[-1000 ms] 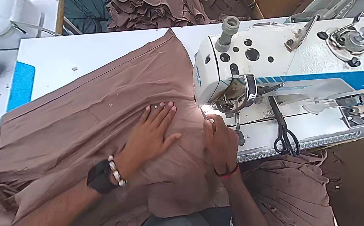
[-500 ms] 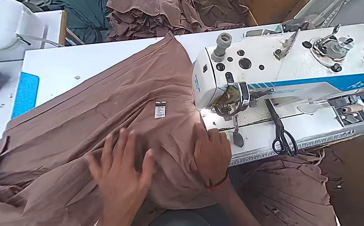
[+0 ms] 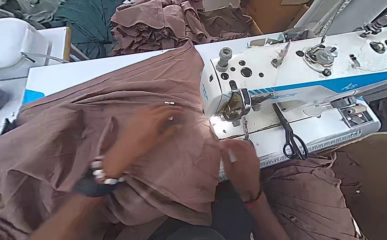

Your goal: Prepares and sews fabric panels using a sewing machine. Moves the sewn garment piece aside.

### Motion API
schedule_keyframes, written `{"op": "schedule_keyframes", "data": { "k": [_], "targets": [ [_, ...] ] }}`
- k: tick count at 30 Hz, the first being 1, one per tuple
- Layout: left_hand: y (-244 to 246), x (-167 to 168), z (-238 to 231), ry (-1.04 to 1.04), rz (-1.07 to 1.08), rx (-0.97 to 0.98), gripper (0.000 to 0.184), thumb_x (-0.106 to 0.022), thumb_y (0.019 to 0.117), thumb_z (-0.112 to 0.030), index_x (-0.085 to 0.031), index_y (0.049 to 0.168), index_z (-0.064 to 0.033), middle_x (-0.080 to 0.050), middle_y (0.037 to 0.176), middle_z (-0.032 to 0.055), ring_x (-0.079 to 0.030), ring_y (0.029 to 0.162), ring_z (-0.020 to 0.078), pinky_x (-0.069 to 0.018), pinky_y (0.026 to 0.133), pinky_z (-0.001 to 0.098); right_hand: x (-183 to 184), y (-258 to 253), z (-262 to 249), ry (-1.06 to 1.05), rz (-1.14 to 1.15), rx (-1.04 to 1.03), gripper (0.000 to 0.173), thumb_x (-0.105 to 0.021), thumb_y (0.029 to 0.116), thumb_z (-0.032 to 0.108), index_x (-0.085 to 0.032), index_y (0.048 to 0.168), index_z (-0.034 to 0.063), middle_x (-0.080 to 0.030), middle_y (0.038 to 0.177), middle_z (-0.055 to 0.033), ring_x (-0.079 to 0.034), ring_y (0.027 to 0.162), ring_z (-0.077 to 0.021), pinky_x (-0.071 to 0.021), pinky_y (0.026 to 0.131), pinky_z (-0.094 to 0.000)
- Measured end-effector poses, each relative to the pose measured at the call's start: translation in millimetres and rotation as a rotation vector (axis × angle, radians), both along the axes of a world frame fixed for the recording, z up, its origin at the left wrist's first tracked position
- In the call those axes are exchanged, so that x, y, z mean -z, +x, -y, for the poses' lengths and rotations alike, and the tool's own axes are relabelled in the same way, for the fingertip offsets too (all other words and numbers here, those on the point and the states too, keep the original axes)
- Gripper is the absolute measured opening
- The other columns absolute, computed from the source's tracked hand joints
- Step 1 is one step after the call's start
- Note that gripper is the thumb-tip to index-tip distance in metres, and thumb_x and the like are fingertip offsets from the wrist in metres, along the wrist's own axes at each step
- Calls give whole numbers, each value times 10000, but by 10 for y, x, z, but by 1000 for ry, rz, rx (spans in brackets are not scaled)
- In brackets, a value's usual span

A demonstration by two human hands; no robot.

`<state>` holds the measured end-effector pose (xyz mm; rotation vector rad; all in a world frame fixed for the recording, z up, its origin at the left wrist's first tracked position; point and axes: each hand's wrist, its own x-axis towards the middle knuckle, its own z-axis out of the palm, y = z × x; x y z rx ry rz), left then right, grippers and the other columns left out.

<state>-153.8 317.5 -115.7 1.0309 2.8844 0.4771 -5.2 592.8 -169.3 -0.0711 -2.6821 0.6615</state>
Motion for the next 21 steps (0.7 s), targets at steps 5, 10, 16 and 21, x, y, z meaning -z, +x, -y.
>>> {"op": "schedule_keyframes", "data": {
  "k": [5, 10, 16, 21],
  "targets": [
    [208, 744, -763, 258, -170, 220, 343, -476, 1057, -294, -700, 1289, -178, -647, 1380, 3, -509, 1391, 203, -391, 1185, 434, -95, -207, -691, 102, 48, 101, 323, -534, 955, 122, -780, 1157, 177, -724, 1087, -108, -676, 999, -311, -528, 804, -522],
    [185, 770, -631, 204, -140, 265, 400, -446, 1066, -300, -636, 1401, -192, -573, 1494, -22, -434, 1465, 177, -326, 1239, 432, 98, -377, -456, 74, 71, -51, 254, -586, 987, 262, -785, 1145, 245, -709, 1017, -59, -668, 945, -251, -545, 783, -464],
    [12, 762, -553, 167, -137, 349, 424, -408, 1082, -361, -621, 1425, -229, -584, 1472, -39, -435, 1454, 167, -314, 1237, 422, 193, -390, 130, 134, -131, -68, 243, -575, 1008, 211, -778, 1137, 243, -740, 1144, 24, -659, 1031, -192, -502, 844, -397],
    [-178, 711, -518, 134, -204, 457, 404, -416, 1059, -347, -646, 1391, -354, -620, 1398, -51, -471, 1389, 207, -333, 1175, 455, 222, -204, 196, 222, -80, -125, 374, -497, 965, 174, -749, 1218, 286, -705, 1306, 122, -618, 1196, -156, -423, 966, -439]
  ]
}}
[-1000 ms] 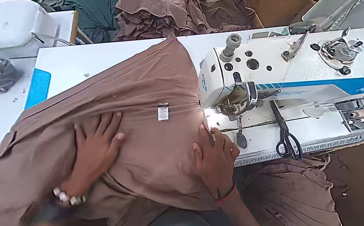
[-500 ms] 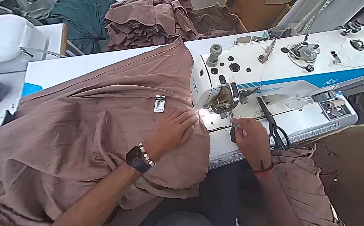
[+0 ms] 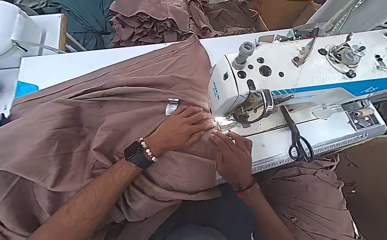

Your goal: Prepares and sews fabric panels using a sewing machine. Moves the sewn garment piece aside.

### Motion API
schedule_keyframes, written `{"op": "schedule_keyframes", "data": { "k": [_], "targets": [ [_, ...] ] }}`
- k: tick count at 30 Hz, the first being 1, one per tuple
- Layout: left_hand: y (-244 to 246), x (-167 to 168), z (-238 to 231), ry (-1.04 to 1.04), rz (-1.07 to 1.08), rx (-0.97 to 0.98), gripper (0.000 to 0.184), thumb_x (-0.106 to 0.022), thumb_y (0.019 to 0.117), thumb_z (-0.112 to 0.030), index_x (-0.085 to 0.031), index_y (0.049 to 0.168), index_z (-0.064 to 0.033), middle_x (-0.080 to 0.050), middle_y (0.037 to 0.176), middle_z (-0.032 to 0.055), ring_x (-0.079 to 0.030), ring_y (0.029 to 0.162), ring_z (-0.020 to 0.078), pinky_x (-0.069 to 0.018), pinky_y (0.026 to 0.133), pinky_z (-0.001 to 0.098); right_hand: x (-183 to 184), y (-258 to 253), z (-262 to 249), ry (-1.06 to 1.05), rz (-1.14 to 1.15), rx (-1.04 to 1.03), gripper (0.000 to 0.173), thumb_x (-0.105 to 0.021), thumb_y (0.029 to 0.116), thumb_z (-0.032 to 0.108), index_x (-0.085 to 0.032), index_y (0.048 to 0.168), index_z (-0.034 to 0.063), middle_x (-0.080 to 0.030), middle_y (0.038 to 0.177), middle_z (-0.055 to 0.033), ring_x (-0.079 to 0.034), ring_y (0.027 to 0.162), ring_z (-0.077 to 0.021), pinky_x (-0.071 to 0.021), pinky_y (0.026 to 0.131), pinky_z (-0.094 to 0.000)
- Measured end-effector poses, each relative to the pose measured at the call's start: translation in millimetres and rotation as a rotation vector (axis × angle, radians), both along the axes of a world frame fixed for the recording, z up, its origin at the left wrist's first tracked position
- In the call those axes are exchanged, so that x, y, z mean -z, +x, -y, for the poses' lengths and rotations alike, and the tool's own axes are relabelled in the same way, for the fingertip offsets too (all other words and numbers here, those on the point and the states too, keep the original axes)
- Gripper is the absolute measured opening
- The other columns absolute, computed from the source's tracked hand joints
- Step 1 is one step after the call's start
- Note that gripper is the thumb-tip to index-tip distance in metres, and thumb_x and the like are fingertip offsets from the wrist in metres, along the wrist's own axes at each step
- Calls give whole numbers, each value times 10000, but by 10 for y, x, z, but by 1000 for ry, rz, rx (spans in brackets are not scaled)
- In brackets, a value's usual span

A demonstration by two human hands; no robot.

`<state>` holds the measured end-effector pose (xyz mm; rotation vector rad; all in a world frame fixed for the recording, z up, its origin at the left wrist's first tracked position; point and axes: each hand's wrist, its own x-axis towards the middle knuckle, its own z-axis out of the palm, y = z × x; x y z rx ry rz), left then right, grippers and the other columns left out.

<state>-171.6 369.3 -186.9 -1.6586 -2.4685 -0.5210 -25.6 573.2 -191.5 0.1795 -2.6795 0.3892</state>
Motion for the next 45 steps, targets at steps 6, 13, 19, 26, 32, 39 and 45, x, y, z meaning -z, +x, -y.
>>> {"op": "schedule_keyframes", "data": {
  "k": [6, 13, 19, 26, 32, 39, 45],
  "targets": [
    [365, 31, -192, -21, 30, -208, 465, -440, 1029, -564, -642, 1387, -346, -598, 1415, 36, -452, 1410, 266, -315, 1188, 518, 30, -3, 5, -62, -69, 251, 264, -556, 966, 327, -767, 1002, 173, -746, 1010, -6, -665, 952, -198, -476, 813, -429],
    [673, 90, -217, 46, 78, -375, 463, -450, 1034, -470, -640, 1396, -252, -567, 1500, 16, -422, 1473, 268, -284, 1224, 561, -420, -345, 113, -340, 322, 226, 204, -698, 828, 278, -692, 818, 74, -685, 910, -110, -668, 879, -297, -544, 700, -463],
    [674, 83, -199, -34, 43, -366, 486, -367, 1072, -494, -573, 1466, -300, -504, 1557, -4, -354, 1508, 244, -267, 1228, 519, -377, 829, 560, -935, 488, 267, 513, -681, 912, 308, -601, 1304, -13, -724, 820, -18, -695, 699, -69, -602, 624, -296],
    [602, 53, -248, 20, -21, -368, 372, -447, 1066, -412, -695, 1321, -305, -614, 1404, 13, -458, 1390, 253, -336, 1126, 500, -580, 822, 411, -1041, 354, 262, 446, -614, 949, 135, -620, 1366, -24, -765, 952, 4, -680, 740, 24, -589, 646, -180],
    [541, 28, -220, 8, -135, -318, 336, -484, 1056, -390, -715, 1278, -288, -642, 1362, 10, -497, 1334, 256, -345, 1078, 478, -454, 689, 388, -965, 392, 285, 454, -600, 966, 191, -627, 1391, 35, -739, 835, 44, -612, 588, 15, -538, 519, -196],
    [788, 85, -291, -10, -31, -447, 404, -421, 1058, -354, -644, 1386, -274, -587, 1449, 33, -476, 1369, 301, -355, 1099, 514, -388, 586, 323, -919, 367, 265, 459, -594, 949, 172, -643, 1382, 28, -642, 648, 80, -473, 458, 15, -441, 421, -195],
    [590, 58, -225, 0, -113, -326, 368, -470, 1046, -375, -685, 1331, -289, -640, 1363, 24, -511, 1311, 270, -352, 1083, 484, -323, 481, 335, -798, 333, 281, 456, -577, 936, 169, -663, 1365, 41, -585, 589, 94, -428, 425, 7, -402, 396, -210]
  ]
}}
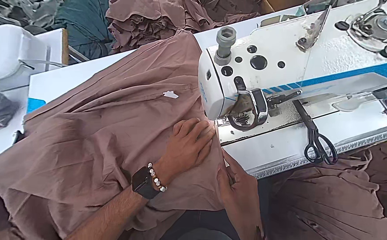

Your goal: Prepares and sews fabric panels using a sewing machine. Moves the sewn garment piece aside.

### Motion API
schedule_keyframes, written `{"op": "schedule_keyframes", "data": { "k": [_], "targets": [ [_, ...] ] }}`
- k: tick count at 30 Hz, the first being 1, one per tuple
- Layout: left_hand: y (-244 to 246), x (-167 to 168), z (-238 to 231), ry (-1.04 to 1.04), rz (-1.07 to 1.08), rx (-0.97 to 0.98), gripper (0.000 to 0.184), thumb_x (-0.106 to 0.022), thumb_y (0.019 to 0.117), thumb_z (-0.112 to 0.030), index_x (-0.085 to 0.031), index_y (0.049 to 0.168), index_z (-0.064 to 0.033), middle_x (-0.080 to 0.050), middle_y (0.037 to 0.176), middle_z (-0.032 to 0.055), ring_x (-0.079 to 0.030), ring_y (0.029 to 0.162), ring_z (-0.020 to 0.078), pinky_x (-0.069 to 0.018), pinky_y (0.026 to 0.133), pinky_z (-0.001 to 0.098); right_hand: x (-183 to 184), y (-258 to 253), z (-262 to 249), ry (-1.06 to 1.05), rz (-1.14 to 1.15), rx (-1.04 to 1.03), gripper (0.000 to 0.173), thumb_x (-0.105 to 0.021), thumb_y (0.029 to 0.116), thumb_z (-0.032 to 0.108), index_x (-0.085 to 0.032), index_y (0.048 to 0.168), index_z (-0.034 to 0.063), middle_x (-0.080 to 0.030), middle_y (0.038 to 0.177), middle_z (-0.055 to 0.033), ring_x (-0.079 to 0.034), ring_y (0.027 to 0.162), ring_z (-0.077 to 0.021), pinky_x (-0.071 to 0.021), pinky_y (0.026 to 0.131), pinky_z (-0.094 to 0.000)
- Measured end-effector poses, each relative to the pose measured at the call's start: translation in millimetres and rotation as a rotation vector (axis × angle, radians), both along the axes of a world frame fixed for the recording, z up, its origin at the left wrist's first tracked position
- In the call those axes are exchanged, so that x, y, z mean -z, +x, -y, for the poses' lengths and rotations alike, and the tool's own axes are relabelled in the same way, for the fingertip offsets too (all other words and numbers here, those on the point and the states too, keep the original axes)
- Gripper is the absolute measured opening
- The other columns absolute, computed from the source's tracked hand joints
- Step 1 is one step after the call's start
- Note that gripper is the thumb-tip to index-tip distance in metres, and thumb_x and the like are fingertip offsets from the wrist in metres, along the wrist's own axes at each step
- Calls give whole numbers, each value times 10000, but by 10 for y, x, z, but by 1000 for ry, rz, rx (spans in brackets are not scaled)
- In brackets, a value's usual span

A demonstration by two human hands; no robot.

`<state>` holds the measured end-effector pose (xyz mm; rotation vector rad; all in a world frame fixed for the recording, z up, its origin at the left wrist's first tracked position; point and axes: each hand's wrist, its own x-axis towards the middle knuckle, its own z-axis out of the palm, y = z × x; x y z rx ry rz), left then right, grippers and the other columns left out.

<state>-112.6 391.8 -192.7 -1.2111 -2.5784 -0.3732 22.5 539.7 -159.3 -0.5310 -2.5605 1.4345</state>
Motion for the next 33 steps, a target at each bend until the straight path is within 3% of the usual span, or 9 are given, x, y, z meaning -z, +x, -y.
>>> {"op": "schedule_keyframes", "data": {
  "k": [5, 11, 14, 16, 19, 21, 26, 31, 33],
  "targets": [
    [334, -3, -168, -13, 63, -203, 417, -437, 1018, -314, -645, 1375, -257, -618, 1403, 17, -518, 1313, 286, -392, 1040, 493, 37, -52, -11, 83, 22, 8, 440, -571, 945, 175, -673, 1358, 61, -675, 671, 62, -507, 466, -1, -460, 436, -223],
    [40, -14, -8, 2, 47, -23, 377, -465, 1043, -354, -653, 1364, -298, -623, 1373, 25, -500, 1318, 266, -374, 1061, 469, 69, -73, 6, 146, -25, 0, 447, -563, 942, 167, -671, 1359, 50, -633, 626, 68, -461, 426, -16, -414, 392, -239],
    [263, -35, -164, -1, 4, -155, 382, -469, 1020, -286, -666, 1341, -221, -652, 1357, 44, -553, 1288, 293, -424, 1043, 480, 75, -89, 5, 191, -23, 8, 438, -555, 945, 164, -679, 1352, 58, -711, 707, 40, -533, 461, -21, -459, 424, -245],
    [379, -10, -210, 7, 60, -221, 414, -436, 1024, -297, -639, 1376, -222, -616, 1415, 29, -536, 1299, 291, -420, 1039, 466, 67, -85, -4, 205, -16, 9, 423, -559, 956, 167, -685, 1346, 64, -710, 705, 40, -530, 461, -19, -459, 427, -241],
    [207, 7, -86, 25, 75, -115, 404, -448, 1038, -345, -634, 1388, -269, -611, 1414, 28, -505, 1335, 286, -404, 1053, 475, 59, -67, -24, 203, -16, -2, 422, -556, 951, 159, -688, 1338, 56, -660, 647, 56, -481, 432, -15, -423, 399, -242],
    [105, 11, -36, 13, 44, -62, 401, -447, 1041, -346, -634, 1391, -285, -608, 1404, 31, -484, 1336, 279, -369, 1052, 474, 57, -72, -12, 201, -23, -8, 417, -554, 957, 155, -686, 1339, 52, -678, 667, 45, -506, 441, -24, -441, 404, -249],
    [372, 7, -182, 10, 55, -208, 434, -443, 1009, -291, -627, 1397, -228, -607, 1428, 33, -521, 1312, 289, -404, 1049, 472, 78, -85, 15, 217, -31, 6, 419, -544, 964, 160, -681, 1337, 27, -642, 618, 37, -481, 421, -40, -432, 398, -255],
    [46, 7, 2, 22, 49, -23, 398, -463, 1022, -332, -655, 1368, -291, -619, 1381, 33, -501, 1307, 277, -375, 1047, 469, 62, -82, 3, 192, -51, -5, 412, -559, 959, 138, -681, 1332, 15, -639, 630, 44, -463, 428, -21, -422, 400, -230],
    [145, -24, -59, -2, 9, -60, 380, -486, 1011, -301, -666, 1339, -235, -648, 1353, 50, -550, 1278, 294, -433, 1010, 489, 53, -87, 19, 200, -42, -4, 419, -556, 958, 142, -678, 1341, 24, -652, 638, 43, -472, 422, -26, -426, 396, -239]
  ]
}}
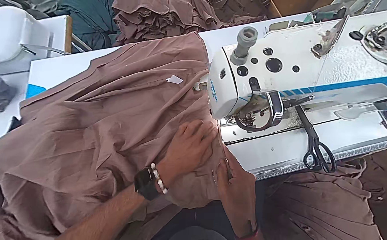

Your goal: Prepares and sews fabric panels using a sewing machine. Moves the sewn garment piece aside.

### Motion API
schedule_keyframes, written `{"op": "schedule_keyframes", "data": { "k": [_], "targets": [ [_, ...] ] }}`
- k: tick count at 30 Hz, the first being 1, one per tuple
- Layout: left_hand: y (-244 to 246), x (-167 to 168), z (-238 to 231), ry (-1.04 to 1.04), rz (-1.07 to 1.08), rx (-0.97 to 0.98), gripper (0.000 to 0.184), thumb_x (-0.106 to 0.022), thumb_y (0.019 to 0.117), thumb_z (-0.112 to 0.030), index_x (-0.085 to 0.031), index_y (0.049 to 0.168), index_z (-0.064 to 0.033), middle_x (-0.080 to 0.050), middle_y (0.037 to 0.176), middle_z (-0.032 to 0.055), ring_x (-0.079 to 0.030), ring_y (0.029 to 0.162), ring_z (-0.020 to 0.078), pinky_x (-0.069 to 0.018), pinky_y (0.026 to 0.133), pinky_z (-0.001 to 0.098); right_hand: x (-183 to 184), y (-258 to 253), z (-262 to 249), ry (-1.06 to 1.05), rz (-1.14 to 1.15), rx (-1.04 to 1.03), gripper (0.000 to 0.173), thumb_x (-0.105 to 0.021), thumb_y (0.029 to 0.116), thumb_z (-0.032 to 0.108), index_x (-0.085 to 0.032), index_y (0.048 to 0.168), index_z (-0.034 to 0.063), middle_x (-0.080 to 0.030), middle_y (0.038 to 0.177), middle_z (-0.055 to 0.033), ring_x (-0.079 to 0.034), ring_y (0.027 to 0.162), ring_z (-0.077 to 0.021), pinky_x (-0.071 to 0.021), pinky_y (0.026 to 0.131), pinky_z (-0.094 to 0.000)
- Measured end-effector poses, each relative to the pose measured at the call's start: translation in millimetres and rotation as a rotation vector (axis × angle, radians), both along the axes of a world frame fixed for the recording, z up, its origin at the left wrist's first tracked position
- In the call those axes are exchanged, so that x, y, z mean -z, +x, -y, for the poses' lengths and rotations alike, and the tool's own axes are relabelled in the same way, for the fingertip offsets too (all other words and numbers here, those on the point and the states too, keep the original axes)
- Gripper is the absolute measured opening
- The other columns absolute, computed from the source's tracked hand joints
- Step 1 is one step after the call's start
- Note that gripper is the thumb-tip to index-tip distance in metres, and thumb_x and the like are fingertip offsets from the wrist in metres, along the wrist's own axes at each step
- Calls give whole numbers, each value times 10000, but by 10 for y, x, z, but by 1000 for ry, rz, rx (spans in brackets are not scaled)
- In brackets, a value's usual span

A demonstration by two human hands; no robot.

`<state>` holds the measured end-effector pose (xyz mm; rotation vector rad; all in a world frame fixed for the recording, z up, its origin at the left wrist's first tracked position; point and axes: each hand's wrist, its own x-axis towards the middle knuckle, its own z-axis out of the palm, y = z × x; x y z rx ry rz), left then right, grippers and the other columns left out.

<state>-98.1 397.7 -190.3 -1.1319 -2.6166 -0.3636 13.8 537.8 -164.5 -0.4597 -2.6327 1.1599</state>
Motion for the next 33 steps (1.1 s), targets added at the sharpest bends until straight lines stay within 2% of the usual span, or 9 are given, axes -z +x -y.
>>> {"op": "schedule_keyframes", "data": {
  "k": [1, 3, 8, 12, 15, 18, 22, 29, 33],
  "targets": [
    [106, -9, -67, -11, -10, -59, 386, -491, 1002, -283, -659, 1340, -202, -652, 1353, 59, -571, 1264, 304, -458, 988, 497, -6, -20, 0, 7, 7, 6, 424, -553, 958, 147, -678, 1348, 37, -671, 653, 39, -487, 424, -30, -435, 400, -244],
    [291, 7, -140, -24, 46, -151, 445, -433, 1013, -285, -611, 1411, -196, -609, 1424, 46, -550, 1265, 297, -427, 1003, 482, -13, -21, -5, 19, 18, 13, 430, -548, 955, 148, -678, 1352, 45, -656, 637, 43, -477, 418, -31, -425, 395, -244],
    [-22, 38, 31, 16, 52, 8, 409, -448, 1024, -305, -636, 1385, -260, -617, 1389, 41, -522, 1284, 277, -390, 1033, 472, -22, -29, -37, -17, 3, -3, 433, -559, 943, 131, -677, 1349, 37, -587, 580, 71, -404, 402, -9, -371, 378, -223],
    [191, 9, -104, -34, 24, -124, 416, -438, 1020, -303, -636, 1378, -229, -618, 1409, 45, -544, 1287, 293, -422, 1024, 478, 5, -79, -13, 24, 22, 26, 444, -560, 935, 154, -684, 1350, 56, -586, 577, 60, -422, 409, -37, -386, 387, -258],
    [211, 43, -79, -24, 66, -146, 439, -404, 1019, -327, -622, 1396, -262, -584, 1452, 42, -519, 1305, 308, -408, 1035, 483, -33, -22, -21, 45, 64, 3, 443, -563, 943, 187, -678, 1356, 72, -643, 663, 54, -492, 467, -40, -451, 436, -261],
    [88, 29, 3, -24, 85, -75, 423, -399, 1036, -336, -614, 1399, -302, -565, 1457, 33, -492, 1317, 287, -375, 1042, 481, -92, 44, -50, 8, 58, -22, 446, -569, 936, 185, -676, 1349, 56, -584, 601, 84, -436, 432, -13, -402, 397, -229],
    [-71, 19, 47, 25, 71, 27, 378, -438, 1050, -348, -667, 1342, -276, -618, 1386, 33, -519, 1277, 275, -371, 1030, 468, -235, 96, -42, 21, 62, -32, 454, -568, 917, 162, -686, 1340, 45, -480, 508, 100, -358, 383, -10, -331, 354, -225],
    [-395, -35, 107, 62, 3, 208, 311, -511, 1044, -389, -765, 1168, -258, -668, 1172, 26, -552, 1144, 249, -379, 981, 448, -400, 43, -60, 210, 68, -76, 437, -566, 910, 187, -717, 1295, 45, -532, 523, 72, -392, 376, -48, -334, 353, -265],
    [-675, -65, 128, 78, -72, 384, 295, -544, 1030, -431, -797, 1074, -287, -704, 1099, 6, -577, 1130, 236, -390, 980, 445, -513, -167, -133, 391, 98, -140, 422, -540, 900, 199, -752, 1243, 73, -514, 497, 58, -428, 370, -96, -342, 352, -300]
  ]
}}
